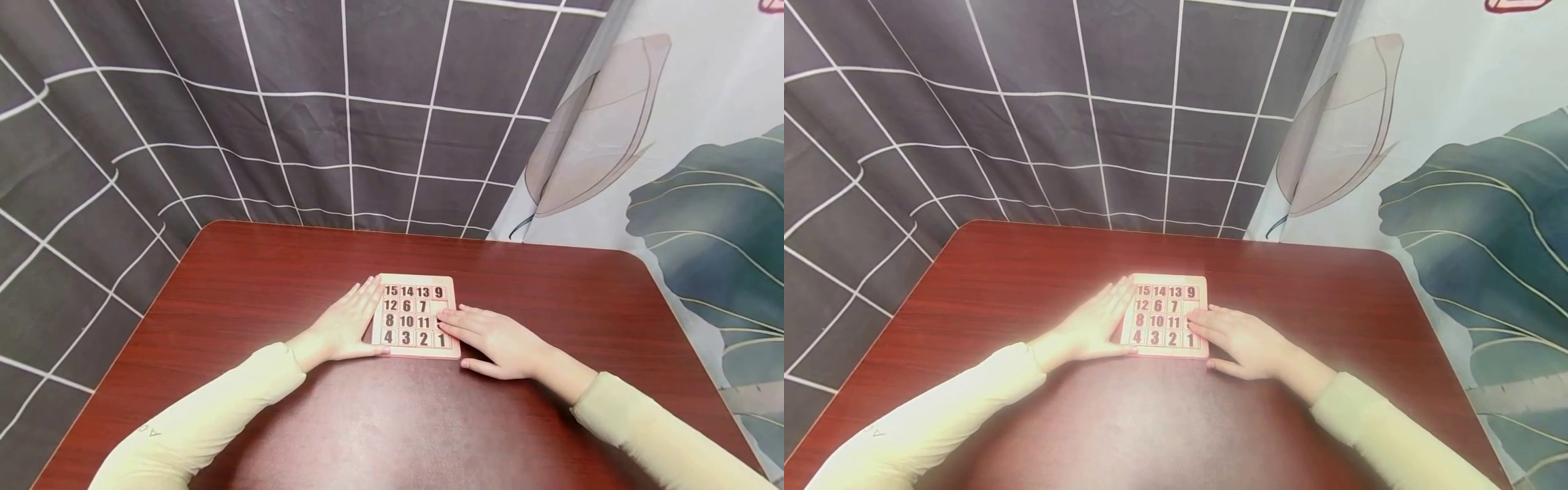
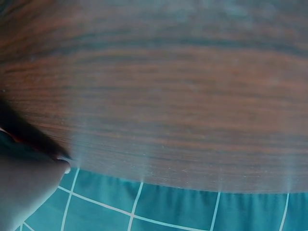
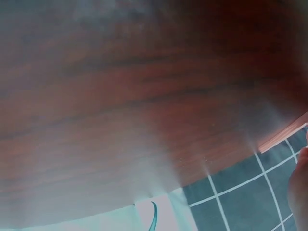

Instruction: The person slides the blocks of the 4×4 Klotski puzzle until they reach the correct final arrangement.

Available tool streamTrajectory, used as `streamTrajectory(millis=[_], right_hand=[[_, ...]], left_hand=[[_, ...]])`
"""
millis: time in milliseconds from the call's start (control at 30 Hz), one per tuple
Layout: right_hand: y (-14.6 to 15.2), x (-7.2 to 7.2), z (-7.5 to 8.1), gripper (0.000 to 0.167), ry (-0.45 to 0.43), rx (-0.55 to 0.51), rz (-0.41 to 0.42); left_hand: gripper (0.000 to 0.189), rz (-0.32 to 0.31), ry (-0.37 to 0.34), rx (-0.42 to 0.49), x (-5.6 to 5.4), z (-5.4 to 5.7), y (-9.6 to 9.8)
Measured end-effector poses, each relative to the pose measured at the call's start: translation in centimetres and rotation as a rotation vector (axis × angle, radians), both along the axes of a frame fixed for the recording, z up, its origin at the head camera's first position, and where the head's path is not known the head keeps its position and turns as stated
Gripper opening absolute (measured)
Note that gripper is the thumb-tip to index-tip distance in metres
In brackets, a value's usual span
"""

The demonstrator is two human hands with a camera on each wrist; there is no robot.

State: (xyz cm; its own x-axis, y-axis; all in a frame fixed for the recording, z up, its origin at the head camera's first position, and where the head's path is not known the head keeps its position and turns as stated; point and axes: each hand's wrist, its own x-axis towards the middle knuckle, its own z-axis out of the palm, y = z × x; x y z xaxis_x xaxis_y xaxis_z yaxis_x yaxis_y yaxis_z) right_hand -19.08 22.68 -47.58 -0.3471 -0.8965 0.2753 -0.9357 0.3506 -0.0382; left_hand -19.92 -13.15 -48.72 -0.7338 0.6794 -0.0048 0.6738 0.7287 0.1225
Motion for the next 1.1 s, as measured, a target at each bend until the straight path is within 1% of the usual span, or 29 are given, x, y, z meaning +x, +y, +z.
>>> streamTrajectory(millis=[233,467,633,733,833,1100], right_hand=[[-0.3,-1.4,0.3,0.066,-0.014,-0.008,-0.047],[-0.4,-3.2,0.2,0.066,-0.045,0.031,-0.106],[-0.5,-4.1,0.1,0.066,-0.074,0.059,-0.140],[-0.4,-4.2,0.1,0.066,-0.087,0.069,-0.147],[-0.3,-3.9,0.1,0.066,-0.091,0.066,-0.145],[0.0,-2.4,-0.3,0.064,-0.055,0.037,-0.101]], left_hand=[[0.121,0.008,-0.003,-0.007,-0.1,-0.1,0.0],[0.120,0.016,-0.017,-0.011,-0.1,-0.2,0.0],[0.120,0.018,-0.021,-0.009,0.0,0.1,0.0],[0.119,0.014,-0.020,-0.008,0.1,0.4,0.0],[0.119,0.011,-0.011,-0.014,0.2,0.6,0.1],[0.117,0.012,-0.005,-0.019,0.2,0.6,0.1]])
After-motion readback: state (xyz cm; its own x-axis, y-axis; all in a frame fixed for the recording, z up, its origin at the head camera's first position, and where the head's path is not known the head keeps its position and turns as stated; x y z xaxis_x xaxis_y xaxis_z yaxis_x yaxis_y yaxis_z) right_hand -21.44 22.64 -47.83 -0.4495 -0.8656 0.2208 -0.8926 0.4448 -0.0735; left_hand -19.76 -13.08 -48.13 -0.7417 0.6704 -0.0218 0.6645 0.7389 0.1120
